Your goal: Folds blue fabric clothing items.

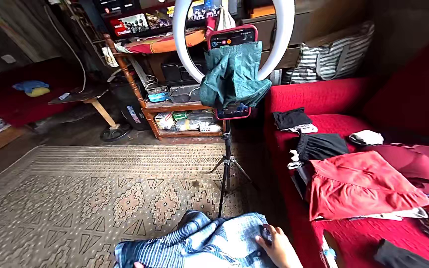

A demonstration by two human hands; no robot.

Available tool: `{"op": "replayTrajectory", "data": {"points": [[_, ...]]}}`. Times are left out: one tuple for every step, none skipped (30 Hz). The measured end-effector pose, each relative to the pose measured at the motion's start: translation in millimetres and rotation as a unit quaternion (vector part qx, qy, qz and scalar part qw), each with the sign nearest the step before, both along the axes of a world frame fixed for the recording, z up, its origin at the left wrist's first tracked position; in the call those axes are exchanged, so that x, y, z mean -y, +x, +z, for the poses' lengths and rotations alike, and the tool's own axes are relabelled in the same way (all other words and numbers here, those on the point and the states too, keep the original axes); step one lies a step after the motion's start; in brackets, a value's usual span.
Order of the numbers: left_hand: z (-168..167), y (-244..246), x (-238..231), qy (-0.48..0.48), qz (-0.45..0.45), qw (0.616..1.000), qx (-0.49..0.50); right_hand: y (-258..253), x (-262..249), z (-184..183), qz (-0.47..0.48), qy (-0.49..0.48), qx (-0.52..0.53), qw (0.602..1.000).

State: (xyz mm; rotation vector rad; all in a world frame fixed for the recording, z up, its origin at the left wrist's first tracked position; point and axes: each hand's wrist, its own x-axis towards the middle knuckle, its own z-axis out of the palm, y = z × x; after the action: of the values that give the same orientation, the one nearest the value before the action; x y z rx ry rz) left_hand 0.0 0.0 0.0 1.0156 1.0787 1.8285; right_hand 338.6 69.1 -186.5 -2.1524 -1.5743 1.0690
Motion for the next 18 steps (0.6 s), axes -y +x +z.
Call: {"op": "replayTrajectory", "data": {"points": [[-3,-6,0,0.0,0.012,1.0,0.004,-4,1,0,-0.019,-0.003,0.022,1.0],[-7,-12,1,-0.001,0.024,1.0,0.008,-5,3,0,-0.032,-0.012,0.041,0.999],[-9,-17,2,-0.003,0.034,0.999,0.013,-5,4,1,-0.033,-0.033,0.058,0.997],[-10,-21,3,-0.005,0.042,0.999,0.02,-2,5,2,-0.022,-0.058,0.072,0.995],[-11,-25,5,-0.009,0.05,0.998,0.023,2,5,4,-0.006,-0.079,0.079,0.994],[-12,-27,6,-0.013,0.056,0.998,0.024,6,4,7,0.008,-0.097,0.08,0.992],[-16,-29,6,-0.016,0.058,0.998,0.023,9,4,10,0.017,-0.101,0.086,0.991],[-19,-31,4,-0.021,0.062,0.998,0.02,13,5,11,0.013,-0.081,0.089,0.993],[-22,-32,0,-0.038,0.073,0.997,0.011,17,4,10,-0.004,-0.032,0.07,0.997],[-24,-32,-9,-0.065,0.092,0.994,-0.003,25,0,7,-0.033,0.039,0.018,0.999],[-22,-31,-21,-0.105,0.115,0.988,-0.021,32,-7,5,-0.073,0.112,-0.066,0.989],[-19,-33,-38,-0.132,0.134,0.982,-0.03,38,-15,8,-0.12,0.16,-0.172,0.965],[-16,-37,-56,-0.142,0.151,0.977,-0.04,43,-24,17,-0.165,0.185,-0.276,0.929],[-11,-43,-72,-0.136,0.166,0.975,-0.052,46,-34,32,-0.2,0.197,-0.365,0.888],[-1,-49,-85,-0.119,0.176,0.975,-0.066,51,-45,51,-0.221,0.211,-0.433,0.848],[8,-53,-93,-0.092,0.176,0.977,-0.075,60,-53,73,-0.231,0.23,-0.479,0.815],[16,-58,-97,-0.052,0.163,0.982,-0.082,68,-58,95,-0.235,0.254,-0.507,0.789],[21,-67,-99,0.004,0.135,0.987,-0.086,74,-60,115,-0.234,0.281,-0.521,0.771]]}}
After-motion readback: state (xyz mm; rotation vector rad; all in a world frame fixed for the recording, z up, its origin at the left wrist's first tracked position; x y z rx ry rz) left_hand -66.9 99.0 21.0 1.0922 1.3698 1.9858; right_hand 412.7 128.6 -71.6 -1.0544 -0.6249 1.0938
